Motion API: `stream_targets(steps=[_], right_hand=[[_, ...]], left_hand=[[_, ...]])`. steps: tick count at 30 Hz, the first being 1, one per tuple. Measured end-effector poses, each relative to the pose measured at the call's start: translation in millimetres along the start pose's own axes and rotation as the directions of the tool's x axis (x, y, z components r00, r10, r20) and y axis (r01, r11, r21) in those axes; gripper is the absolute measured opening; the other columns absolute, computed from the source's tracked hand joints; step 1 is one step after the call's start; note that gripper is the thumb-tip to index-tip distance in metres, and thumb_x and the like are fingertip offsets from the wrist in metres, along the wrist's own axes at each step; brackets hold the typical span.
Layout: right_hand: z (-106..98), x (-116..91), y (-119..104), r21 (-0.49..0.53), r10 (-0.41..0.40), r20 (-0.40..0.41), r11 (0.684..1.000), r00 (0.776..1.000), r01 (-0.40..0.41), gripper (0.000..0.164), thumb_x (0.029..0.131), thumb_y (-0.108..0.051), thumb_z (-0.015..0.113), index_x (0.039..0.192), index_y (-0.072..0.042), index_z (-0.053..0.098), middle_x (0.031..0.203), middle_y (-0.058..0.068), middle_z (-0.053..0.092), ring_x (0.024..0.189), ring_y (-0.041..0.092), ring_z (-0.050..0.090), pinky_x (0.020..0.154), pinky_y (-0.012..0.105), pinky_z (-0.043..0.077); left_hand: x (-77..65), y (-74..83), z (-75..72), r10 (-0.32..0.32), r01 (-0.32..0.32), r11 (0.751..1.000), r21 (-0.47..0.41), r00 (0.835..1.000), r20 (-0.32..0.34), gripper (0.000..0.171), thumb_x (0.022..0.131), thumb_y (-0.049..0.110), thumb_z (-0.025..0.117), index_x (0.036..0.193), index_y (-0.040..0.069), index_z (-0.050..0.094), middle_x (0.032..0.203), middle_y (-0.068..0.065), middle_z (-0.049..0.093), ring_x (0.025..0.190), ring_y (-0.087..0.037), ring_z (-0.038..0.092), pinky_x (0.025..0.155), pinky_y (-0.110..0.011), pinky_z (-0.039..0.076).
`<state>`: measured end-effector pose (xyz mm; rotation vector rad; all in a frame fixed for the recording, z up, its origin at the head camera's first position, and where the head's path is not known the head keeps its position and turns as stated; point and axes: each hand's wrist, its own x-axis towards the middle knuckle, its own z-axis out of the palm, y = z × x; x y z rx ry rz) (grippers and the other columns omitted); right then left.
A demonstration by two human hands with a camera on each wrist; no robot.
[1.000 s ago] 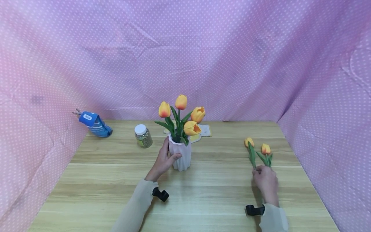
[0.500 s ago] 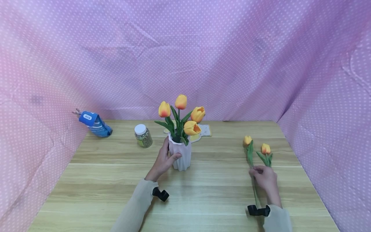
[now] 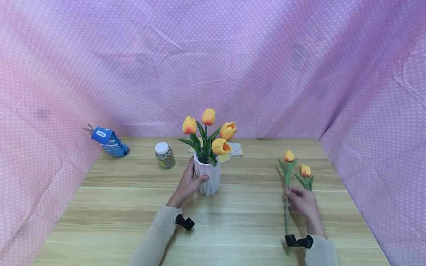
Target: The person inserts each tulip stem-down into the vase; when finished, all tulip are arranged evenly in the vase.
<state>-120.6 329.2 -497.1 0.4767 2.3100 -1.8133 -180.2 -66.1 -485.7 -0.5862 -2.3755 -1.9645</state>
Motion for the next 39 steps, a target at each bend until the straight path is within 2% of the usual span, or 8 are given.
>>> stream_targets(steps=[4,9,15,21,26,28,35,39], right_hand=[[0,-1,-1,0.123,0.006,0.005,0.992,1.0,-0.007,0.019,0.098,-0.011,0.064,0.09,-0.028,0.069,0.078,-0.017,0.072,0.072,0.0,0.07,0.063,0.017,0.06],[0,-3,-2,0.229,0.012,0.012,0.973,1.0,-0.015,0.03,0.099,-0.011,0.062,0.083,-0.034,0.071,0.079,-0.016,0.073,0.073,0.0,0.071,0.064,0.017,0.061],[0,-5,-6,0.317,-0.014,0.038,0.948,0.999,0.001,0.03,0.1,-0.01,0.06,0.085,-0.033,0.072,0.082,-0.014,0.076,0.077,0.001,0.073,0.067,0.018,0.061],[0,-7,-8,0.41,-0.087,0.056,0.91,0.995,0.057,0.026,0.099,-0.008,0.06,0.09,-0.028,0.073,0.088,-0.015,0.076,0.081,0.004,0.075,0.069,0.02,0.062],[1,-7,-9,0.499,-0.161,0.069,0.86,0.984,0.106,0.025,0.099,-0.004,0.058,0.094,-0.023,0.074,0.091,-0.012,0.077,0.084,0.007,0.075,0.071,0.022,0.063],[2,-7,-10,0.545,-0.2,0.079,0.829,0.977,0.126,0.026,0.099,-0.001,0.056,0.096,-0.019,0.074,0.092,-0.009,0.077,0.085,0.008,0.076,0.072,0.024,0.064],[5,-10,-13,0.672,-0.334,0.097,0.717,0.938,0.186,0.027,0.1,0.006,0.049,0.101,-0.007,0.072,0.101,-0.003,0.074,0.089,0.015,0.076,0.076,0.029,0.064],[7,-11,-17,0.712,-0.365,0.081,0.672,0.927,0.202,0.026,0.101,0.007,0.046,0.1,-0.004,0.07,0.104,-0.001,0.073,0.091,0.017,0.075,0.078,0.03,0.065]], left_hand=[[0.4,-0.8,0.1,0.002,-0.002,1.0,0.002,1.0,-0.001,0.097,0.086,0.064,0.066,0.16,0.028,0.016,0.159,-0.005,0.039,0.147,-0.029,0.038,0.123,-0.06,0.029],[0.4,-1.1,0.1,-0.001,0.001,1.0,0.0,1.0,-0.002,0.099,0.085,0.067,0.065,0.16,0.027,0.015,0.16,-0.005,0.037,0.148,-0.029,0.037,0.123,-0.06,0.027],[-0.6,0.2,-0.1,-0.001,0.001,1.0,0.0,1.0,0.002,0.099,0.086,0.065,0.065,0.161,0.026,0.015,0.16,-0.006,0.037,0.147,-0.029,0.038,0.124,-0.06,0.026],[-0.2,-0.5,-1.0,0.003,-0.003,1.0,0.0,1.0,0.011,0.096,0.088,0.058,0.067,0.161,0.025,0.014,0.16,-0.006,0.037,0.148,-0.029,0.037,0.125,-0.059,0.025],[0.3,-1.4,-1.5,0.01,-0.009,1.0,-0.013,1.0,0.024,0.093,0.091,0.051,0.069,0.161,0.024,0.014,0.16,-0.007,0.037,0.148,-0.029,0.037,0.125,-0.059,0.025],[0.1,-1.4,-1.5,0.012,-0.011,1.0,-0.013,1.0,0.026,0.092,0.091,0.05,0.069,0.161,0.024,0.015,0.16,-0.007,0.037,0.148,-0.029,0.037,0.125,-0.058,0.026],[-0.4,-0.7,-0.4,0.022,-0.022,1.0,0.005,1.0,0.011,0.095,0.088,0.059,0.067,0.161,0.025,0.014,0.161,-0.007,0.036,0.147,-0.03,0.038,0.123,-0.06,0.028],[-0.2,-0.2,-0.5,0.024,-0.024,1.0,0.002,1.0,0.008,0.098,0.087,0.064,0.065,0.161,0.024,0.014,0.16,-0.008,0.037,0.147,-0.031,0.039,0.123,-0.06,0.028]])
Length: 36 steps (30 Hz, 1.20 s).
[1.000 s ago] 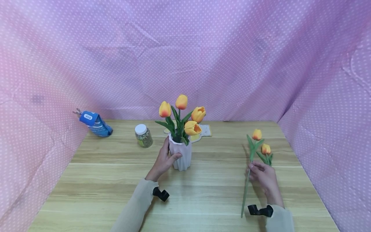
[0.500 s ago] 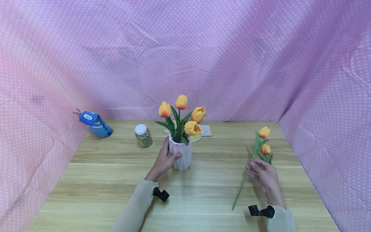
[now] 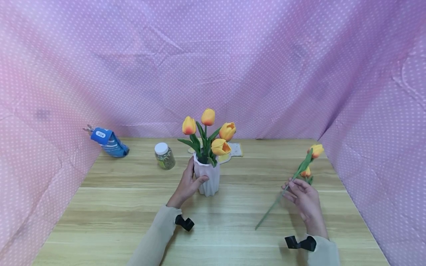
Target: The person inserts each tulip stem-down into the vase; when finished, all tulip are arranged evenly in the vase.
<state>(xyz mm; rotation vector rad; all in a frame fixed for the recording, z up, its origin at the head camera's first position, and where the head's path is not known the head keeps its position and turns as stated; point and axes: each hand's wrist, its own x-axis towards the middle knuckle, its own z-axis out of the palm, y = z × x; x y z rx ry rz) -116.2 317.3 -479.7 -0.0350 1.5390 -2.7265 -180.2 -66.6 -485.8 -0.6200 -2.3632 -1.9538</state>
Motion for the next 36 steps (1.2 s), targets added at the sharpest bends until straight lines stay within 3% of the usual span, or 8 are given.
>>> stream_targets(steps=[7,15,25,36], right_hand=[[9,-1,-5,0.1,-0.075,0.039,0.992,0.996,0.071,0.03,0.102,0.009,0.04,0.103,0.0,0.069,0.105,0.004,0.074,0.092,0.02,0.075,0.079,0.034,0.065],[22,0,-11,0.235,-0.162,0.098,0.962,0.982,0.136,0.033,0.102,0.011,0.035,0.105,0.005,0.068,0.107,0.011,0.074,0.095,0.025,0.075,0.081,0.037,0.065],[43,-1,-22,0.269,-0.21,0.092,0.947,0.973,0.178,0.034,0.102,0.011,0.034,0.113,0.009,0.066,0.104,0.016,0.073,0.094,0.027,0.074,0.08,0.038,0.065],[72,4,-33,0.325,-0.263,0.036,0.915,0.964,0.238,0.029,0.102,0.01,0.036,0.106,0.01,0.065,0.099,0.018,0.073,0.09,0.029,0.075,0.079,0.04,0.065]], left_hand=[[-0.5,0.6,-0.6,-0.009,0.009,1.0,-0.001,1.0,0.005,0.095,0.089,0.057,0.067,0.161,0.024,0.014,0.16,-0.008,0.038,0.146,-0.03,0.039,0.123,-0.059,0.029],[-0.5,0.9,-1.1,-0.018,0.018,1.0,-0.007,1.0,0.015,0.093,0.091,0.05,0.069,0.161,0.024,0.013,0.161,-0.007,0.036,0.148,-0.029,0.036,0.124,-0.057,0.028],[-0.3,0.2,-0.4,-0.011,0.011,1.0,0.006,1.0,0.004,0.096,0.089,0.058,0.067,0.161,0.025,0.014,0.161,-0.008,0.036,0.148,-0.03,0.037,0.123,-0.059,0.029],[0.0,-0.7,-0.3,-0.01,0.01,1.0,-0.002,1.0,0.004,0.095,0.088,0.059,0.067,0.161,0.026,0.014,0.162,-0.007,0.034,0.149,-0.031,0.036,0.123,-0.06,0.027]])
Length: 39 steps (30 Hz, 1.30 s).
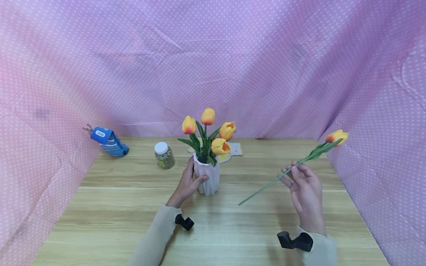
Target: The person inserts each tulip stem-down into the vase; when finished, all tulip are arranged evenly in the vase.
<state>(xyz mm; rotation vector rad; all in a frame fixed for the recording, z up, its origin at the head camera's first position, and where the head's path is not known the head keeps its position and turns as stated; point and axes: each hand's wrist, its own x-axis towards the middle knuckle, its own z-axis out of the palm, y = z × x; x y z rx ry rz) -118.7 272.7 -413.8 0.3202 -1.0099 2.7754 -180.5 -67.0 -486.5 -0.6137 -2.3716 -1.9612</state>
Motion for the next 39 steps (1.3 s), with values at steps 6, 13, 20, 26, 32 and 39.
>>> stream_targets(steps=[6,13,20,26,32,39], right_hand=[[15,4,2,0.01,-0.017,-0.024,1.0,1.0,0.018,0.027,0.102,0.009,0.037,0.105,0.01,0.064,0.096,0.017,0.072,0.089,0.028,0.074,0.077,0.04,0.065],[30,9,5,0.068,-0.043,0.0,0.997,0.999,0.043,0.026,0.101,0.012,0.038,0.103,0.011,0.065,0.098,0.019,0.071,0.089,0.03,0.073,0.077,0.041,0.065],[47,16,10,0.1,-0.057,0.04,0.994,0.998,0.053,0.028,0.101,0.012,0.037,0.106,0.013,0.065,0.097,0.02,0.071,0.088,0.031,0.073,0.077,0.041,0.065],[62,23,15,0.063,-0.077,-0.012,0.995,0.997,0.078,0.022,0.1,0.01,0.043,0.103,0.011,0.065,0.092,0.019,0.07,0.085,0.028,0.072,0.075,0.038,0.065],[75,29,20,0.034,-0.094,-0.057,0.995,0.994,0.096,0.017,0.099,0.008,0.048,0.101,0.009,0.065,0.091,0.017,0.068,0.083,0.026,0.071,0.074,0.037,0.066],[84,35,26,0.084,-0.121,-0.087,0.988,0.989,0.129,0.015,0.098,0.008,0.049,0.1,0.01,0.064,0.091,0.017,0.067,0.081,0.027,0.072,0.072,0.036,0.066]], left_hand=[[-0.1,1.8,0.2,0.004,-0.004,1.0,-0.003,1.0,0.001,0.096,0.087,0.062,0.066,0.161,0.026,0.014,0.162,-0.007,0.035,0.149,-0.031,0.036,0.123,-0.06,0.028],[-0.5,1.2,-0.8,-0.004,0.004,1.0,-0.006,1.0,0.004,0.095,0.089,0.055,0.068,0.161,0.025,0.014,0.162,-0.007,0.035,0.149,-0.03,0.036,0.124,-0.059,0.028],[-0.1,1.5,-1.0,-0.002,0.002,1.0,-0.015,1.0,0.011,0.091,0.092,0.047,0.069,0.161,0.024,0.014,0.162,-0.007,0.034,0.15,-0.029,0.034,0.125,-0.058,0.026],[0.3,2.3,-0.4,0.008,-0.008,1.0,0.0,1.0,0.008,0.093,0.091,0.052,0.068,0.161,0.025,0.014,0.162,-0.007,0.035,0.15,-0.029,0.034,0.124,-0.057,0.027],[-0.2,2.4,-0.7,0.022,-0.022,1.0,-0.01,1.0,0.011,0.094,0.09,0.055,0.067,0.161,0.024,0.014,0.161,-0.009,0.036,0.148,-0.03,0.037,0.123,-0.058,0.03],[-0.5,2.4,-0.7,0.018,-0.018,1.0,-0.012,1.0,0.01,0.094,0.09,0.055,0.067,0.161,0.024,0.014,0.161,-0.009,0.036,0.148,-0.03,0.037,0.123,-0.058,0.03]])
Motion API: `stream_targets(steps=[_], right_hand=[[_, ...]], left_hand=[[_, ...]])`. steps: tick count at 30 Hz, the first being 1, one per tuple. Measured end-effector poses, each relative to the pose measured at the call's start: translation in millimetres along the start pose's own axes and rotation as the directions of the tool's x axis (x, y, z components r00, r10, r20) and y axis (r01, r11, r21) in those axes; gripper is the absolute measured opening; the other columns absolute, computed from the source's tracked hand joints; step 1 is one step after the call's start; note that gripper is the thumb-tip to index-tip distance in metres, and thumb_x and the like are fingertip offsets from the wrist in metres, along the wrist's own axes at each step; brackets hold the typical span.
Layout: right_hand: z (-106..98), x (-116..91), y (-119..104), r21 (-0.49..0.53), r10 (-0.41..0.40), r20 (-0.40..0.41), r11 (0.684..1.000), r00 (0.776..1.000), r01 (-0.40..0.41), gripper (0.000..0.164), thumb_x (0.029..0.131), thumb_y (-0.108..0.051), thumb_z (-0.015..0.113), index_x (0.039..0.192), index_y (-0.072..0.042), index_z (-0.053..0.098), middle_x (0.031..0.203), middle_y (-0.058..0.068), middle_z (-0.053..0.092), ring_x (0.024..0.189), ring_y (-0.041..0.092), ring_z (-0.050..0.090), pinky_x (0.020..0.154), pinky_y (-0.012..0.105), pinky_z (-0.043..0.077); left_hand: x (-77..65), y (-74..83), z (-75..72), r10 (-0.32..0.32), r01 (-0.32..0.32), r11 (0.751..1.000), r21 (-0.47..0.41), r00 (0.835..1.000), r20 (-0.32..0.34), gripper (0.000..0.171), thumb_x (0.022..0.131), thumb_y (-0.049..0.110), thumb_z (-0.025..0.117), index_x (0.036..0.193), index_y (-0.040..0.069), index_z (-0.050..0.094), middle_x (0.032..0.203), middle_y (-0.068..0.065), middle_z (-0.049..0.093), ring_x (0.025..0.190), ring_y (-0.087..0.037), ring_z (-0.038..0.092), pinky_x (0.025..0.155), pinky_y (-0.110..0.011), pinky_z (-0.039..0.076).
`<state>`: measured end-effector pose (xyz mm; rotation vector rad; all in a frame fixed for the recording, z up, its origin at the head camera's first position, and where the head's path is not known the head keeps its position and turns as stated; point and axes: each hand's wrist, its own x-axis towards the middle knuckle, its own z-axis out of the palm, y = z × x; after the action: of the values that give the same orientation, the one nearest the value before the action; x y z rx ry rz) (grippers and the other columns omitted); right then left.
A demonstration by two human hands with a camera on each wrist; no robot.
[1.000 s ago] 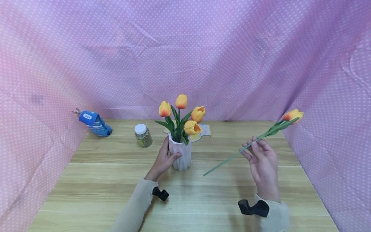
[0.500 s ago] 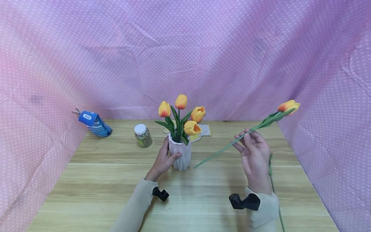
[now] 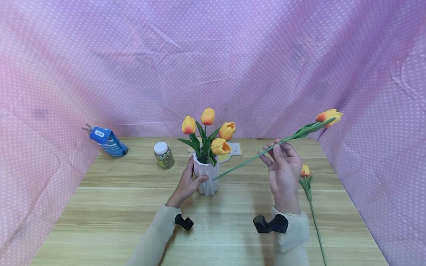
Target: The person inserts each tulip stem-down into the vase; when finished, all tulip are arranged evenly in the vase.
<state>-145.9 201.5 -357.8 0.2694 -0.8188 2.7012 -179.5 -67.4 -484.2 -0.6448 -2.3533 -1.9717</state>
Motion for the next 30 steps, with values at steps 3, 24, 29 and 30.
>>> stream_targets(steps=[3,24,29,30], right_hand=[[3,2,3,0.006,-0.017,-0.046,1.0,0.999,0.017,0.013,0.097,0.008,0.051,0.099,0.01,0.064,0.09,0.017,0.067,0.079,0.027,0.072,0.069,0.037,0.066],[13,8,24,-0.033,-0.129,-0.215,0.992,0.968,0.125,0.01,0.092,0.002,0.063,0.101,0.008,0.061,0.086,0.014,0.065,0.075,0.024,0.069,0.062,0.035,0.065],[14,9,26,-0.045,-0.153,-0.223,0.988,0.963,0.147,0.014,0.092,0.001,0.064,0.103,0.009,0.059,0.086,0.014,0.064,0.076,0.024,0.069,0.062,0.034,0.065],[14,9,27,-0.047,-0.158,-0.226,0.987,0.961,0.151,0.014,0.092,0.001,0.064,0.103,0.009,0.059,0.086,0.014,0.064,0.076,0.024,0.069,0.062,0.034,0.065]], left_hand=[[0.3,-0.7,0.2,0.003,-0.003,1.0,0.0,1.0,-0.001,0.094,0.09,0.056,0.067,0.161,0.024,0.014,0.161,-0.009,0.036,0.148,-0.03,0.037,0.123,-0.058,0.03],[0.3,-0.8,0.1,0.005,-0.005,1.0,0.008,1.0,-0.003,0.095,0.089,0.057,0.067,0.161,0.025,0.014,0.16,-0.007,0.038,0.147,-0.029,0.038,0.124,-0.058,0.028],[0.1,-0.8,-0.2,0.01,-0.01,1.0,0.009,1.0,-0.004,0.093,0.09,0.053,0.068,0.161,0.024,0.014,0.159,-0.007,0.039,0.147,-0.028,0.039,0.124,-0.058,0.028],[0.2,-1.0,-0.1,0.011,-0.011,1.0,0.01,1.0,-0.006,0.093,0.09,0.053,0.068,0.161,0.024,0.015,0.158,-0.008,0.04,0.146,-0.029,0.04,0.124,-0.058,0.029]])
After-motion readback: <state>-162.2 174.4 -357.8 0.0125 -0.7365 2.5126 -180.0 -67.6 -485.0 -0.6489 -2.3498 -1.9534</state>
